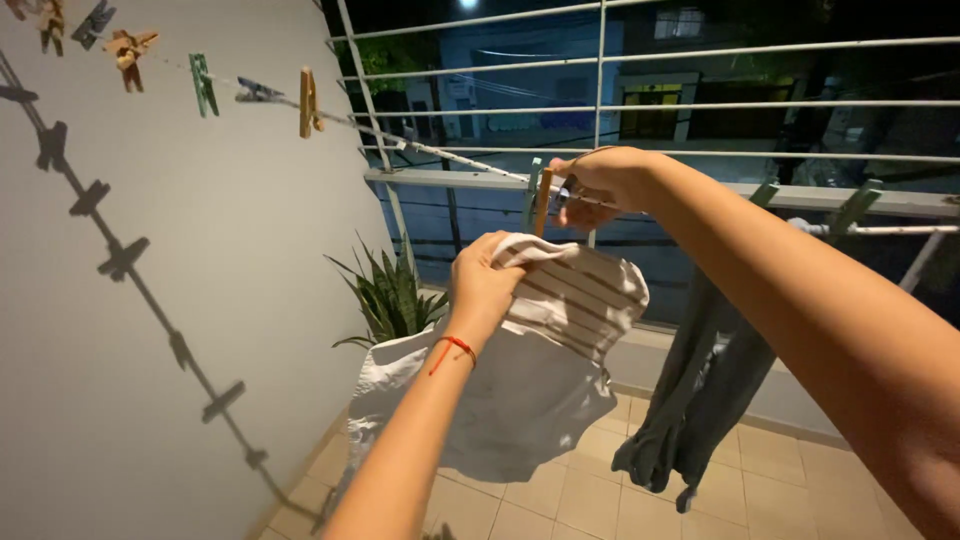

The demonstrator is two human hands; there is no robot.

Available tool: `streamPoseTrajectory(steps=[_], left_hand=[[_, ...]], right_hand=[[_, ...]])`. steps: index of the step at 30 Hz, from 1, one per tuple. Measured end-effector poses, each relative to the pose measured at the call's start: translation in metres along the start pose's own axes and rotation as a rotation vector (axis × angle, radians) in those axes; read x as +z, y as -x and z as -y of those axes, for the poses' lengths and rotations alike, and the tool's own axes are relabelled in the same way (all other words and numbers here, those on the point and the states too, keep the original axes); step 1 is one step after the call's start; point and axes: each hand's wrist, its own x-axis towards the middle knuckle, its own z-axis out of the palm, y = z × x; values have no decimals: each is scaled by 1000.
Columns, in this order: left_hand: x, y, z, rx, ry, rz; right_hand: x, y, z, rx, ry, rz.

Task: The person takes wet clothes from a pile on a chair and hangs them on a clothesline using clothespins. They handle a grey garment, a white shirt, a brown garment, and a light blue garment, securing each with multiple clips.

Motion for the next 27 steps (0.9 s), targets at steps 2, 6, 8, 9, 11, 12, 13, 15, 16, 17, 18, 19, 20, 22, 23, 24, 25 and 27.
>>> streamPoseTrajectory(steps=[2,6,8,9,11,12,13,15,16,17,18,19,20,22,23,24,25,27], left_hand=[[8,-11,29,-16,53,-4],[-2,-7,8,-19,292,35],[-1,-20,31,55,245,23],[1,-27,43,127,198,13],[14,-39,51,123,188,27],[20,-41,56,110,177,41],[25,-41,53,108,178,44],[35,-49,49,128,157,122],[34,-49,42,130,159,128],[32,-48,36,132,104,200],[33,-49,29,136,53,275],[37,-50,34,140,59,282],[41,-52,39,73,161,285],[44,-59,45,11,264,294],[43,-63,46,31,255,310],[43,-62,47,45,248,332],[39,-63,43,45,251,345],[30,-66,36,141,165,365]], right_hand=[[1,-30,-12,1,-99,-58],[1,-98,-29,-79,-470,-236],[-8,-106,-37,-176,-650,-263],[-13,-110,-41,-273,-828,-288],[-28,-106,-35,-319,-995,-312],[-34,-101,-35,-355,-1160,-334],[-46,-116,-37,-353,-1160,-336],[-70,-154,-36,-466,-1274,-367],[-62,-109,-26,-469,-1275,-374],[-53,-64,-16,-488,-1237,-397],[-46,-19,-5,-508,-1195,-423],[-44,-18,-12,-512,-1194,-434],[-42,-16,-18,-655,-895,-431],[-35,-3,-29,-782,-589,-434],[-30,10,-35,-790,-243,-529],[-25,26,-44,-769,105,-613],[-15,43,-47,-760,105,-624],[9,74,-49,-812,528,-649]])
